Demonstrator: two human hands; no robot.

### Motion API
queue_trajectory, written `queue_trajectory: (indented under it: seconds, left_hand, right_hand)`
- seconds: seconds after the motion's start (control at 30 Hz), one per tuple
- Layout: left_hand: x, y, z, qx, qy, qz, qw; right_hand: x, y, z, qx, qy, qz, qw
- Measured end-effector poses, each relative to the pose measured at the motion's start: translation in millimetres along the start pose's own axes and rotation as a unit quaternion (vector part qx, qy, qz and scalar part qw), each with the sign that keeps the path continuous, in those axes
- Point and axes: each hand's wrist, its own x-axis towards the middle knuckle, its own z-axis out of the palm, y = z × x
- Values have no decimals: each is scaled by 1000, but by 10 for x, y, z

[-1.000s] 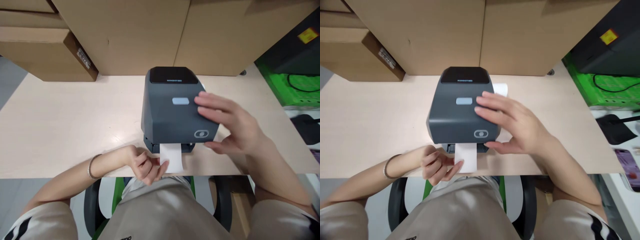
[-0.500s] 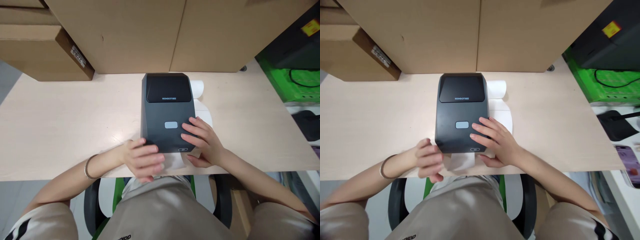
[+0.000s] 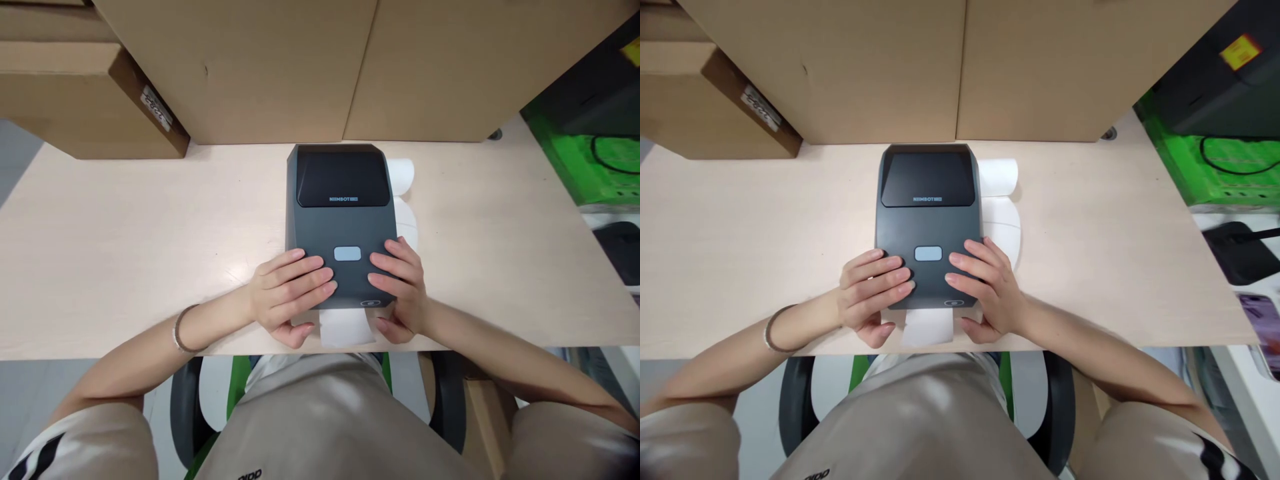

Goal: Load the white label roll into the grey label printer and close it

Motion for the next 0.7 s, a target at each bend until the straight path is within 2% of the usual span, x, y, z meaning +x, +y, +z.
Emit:
queue_trajectory:
  seconds: [0.1,0.2,0.27,0.33,0.43,0.6,0.7]
  left_hand:
    - [60,-2,-68,48,-14,14,999]
    - [203,10,-166,106,38,54,992]
    - [320,28,-224,126,71,75,987]
    - [424,51,-269,123,59,78,988]
    - [516,94,-313,108,18,60,992]
    - [563,188,-315,112,7,6,994]
    - [573,208,-297,116,19,17,993]
  right_hand:
    - [51,25,-81,-8,-18,-12,1000]
    - [77,101,-196,-16,-27,-33,999]
    - [73,167,-255,-24,5,-41,999]
    - [59,227,-281,-26,43,-47,998]
    - [42,273,-269,-24,60,-44,997]
    - [22,242,-246,-55,51,-28,997]
    - [-15,213,-277,-96,24,12,995]
